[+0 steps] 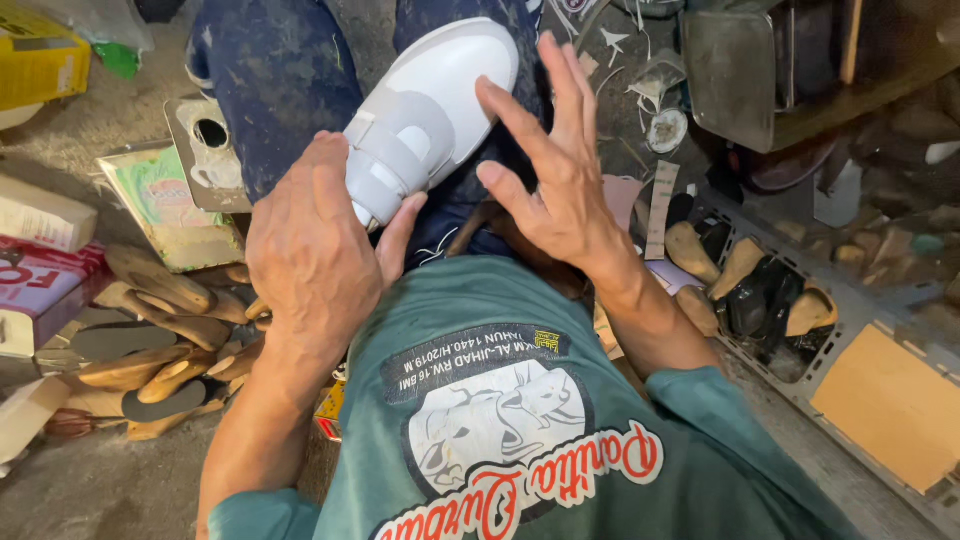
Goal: The person holds a white shoe on their lap and uses a small pointed tool to work on the shoe's surface. They then use a hammer to tap the shoe repeatedly, followed by using a brush to clean the shoe's exterior.
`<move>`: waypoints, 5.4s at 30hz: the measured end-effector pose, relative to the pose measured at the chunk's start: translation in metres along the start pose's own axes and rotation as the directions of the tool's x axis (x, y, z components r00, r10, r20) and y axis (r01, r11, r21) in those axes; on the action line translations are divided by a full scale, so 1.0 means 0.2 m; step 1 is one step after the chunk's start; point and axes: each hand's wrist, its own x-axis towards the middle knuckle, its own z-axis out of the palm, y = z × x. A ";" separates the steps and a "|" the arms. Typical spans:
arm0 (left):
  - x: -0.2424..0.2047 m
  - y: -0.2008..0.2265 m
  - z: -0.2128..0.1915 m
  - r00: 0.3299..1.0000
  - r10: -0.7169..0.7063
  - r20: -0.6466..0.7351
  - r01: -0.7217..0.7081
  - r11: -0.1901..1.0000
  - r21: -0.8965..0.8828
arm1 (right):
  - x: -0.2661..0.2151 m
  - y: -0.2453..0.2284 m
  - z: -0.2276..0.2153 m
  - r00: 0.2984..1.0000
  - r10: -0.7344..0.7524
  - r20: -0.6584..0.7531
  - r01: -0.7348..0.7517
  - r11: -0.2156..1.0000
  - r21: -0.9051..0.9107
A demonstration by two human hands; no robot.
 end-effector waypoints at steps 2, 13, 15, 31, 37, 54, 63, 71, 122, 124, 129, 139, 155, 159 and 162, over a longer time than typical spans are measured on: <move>0.01 0.00 -0.01 1.000 -0.008 0.004 0.008 1.000 0.008 | -0.02 0.00 0.02 0.995 0.033 0.089 -0.032 0.999 -0.014; 0.09 0.01 -0.06 0.996 0.006 0.086 -0.007 1.000 0.014 | -0.02 0.02 0.04 0.981 0.096 0.166 -0.079 0.991 -0.106; 0.09 0.00 -0.05 0.996 0.006 0.089 -0.008 1.000 0.022 | 0.04 0.03 0.03 0.983 0.088 0.160 -0.073 0.993 -0.095; 0.08 0.02 -0.05 0.997 0.002 0.074 -0.002 1.000 -0.005 | 0.01 0.03 0.01 0.982 0.100 0.161 -0.093 0.994 -0.049; 0.09 0.02 -0.05 0.997 -0.007 0.076 0.010 1.000 -0.030 | 0.01 0.00 0.02 0.986 0.092 0.138 -0.081 0.994 -0.078; 0.06 0.04 -0.05 0.998 0.006 0.055 -0.007 1.000 0.016 | 0.00 0.00 0.05 0.985 0.121 0.123 -0.111 0.990 -0.084; 0.05 0.04 -0.04 0.999 0.001 0.044 -0.003 0.999 0.036 | -0.01 0.00 0.04 0.984 0.127 0.124 -0.117 0.989 -0.087; 0.05 0.04 -0.05 0.999 0.000 0.036 -0.001 1.000 0.027 | 0.00 0.01 0.04 0.989 0.104 0.106 -0.098 0.993 -0.062; 0.07 -0.01 -0.02 0.999 0.011 0.034 -0.014 0.993 0.115 | 0.05 0.09 0.02 0.981 0.063 0.184 -0.068 0.998 0.018; 0.09 -0.01 -0.02 1.000 0.019 0.011 -0.020 0.995 0.095 | 0.11 0.13 0.04 0.992 0.000 0.124 -0.003 1.000 0.025; 0.07 -0.01 -0.01 1.000 0.000 0.027 -0.002 0.998 0.058 | 0.02 0.11 0.00 0.984 0.020 0.179 -0.017 1.000 -0.014; 0.06 -0.01 -0.01 0.999 0.039 -0.002 -0.038 0.990 0.138 | -0.03 0.11 0.00 0.984 0.026 0.177 -0.033 0.999 0.034; 0.07 0.00 -0.01 1.000 0.019 -0.016 -0.017 0.995 0.099 | 0.00 0.11 0.05 0.994 -0.010 0.108 0.015 0.999 -0.045; 0.05 0.01 0.01 1.000 0.029 -0.005 -0.028 0.991 0.127 | 0.02 0.13 0.06 0.991 0.018 0.134 -0.015 1.000 -0.024; 0.04 0.01 0.00 1.000 0.024 -0.005 -0.023 0.992 0.127 | 0.02 0.10 0.08 0.994 0.012 0.106 -0.010 1.000 -0.015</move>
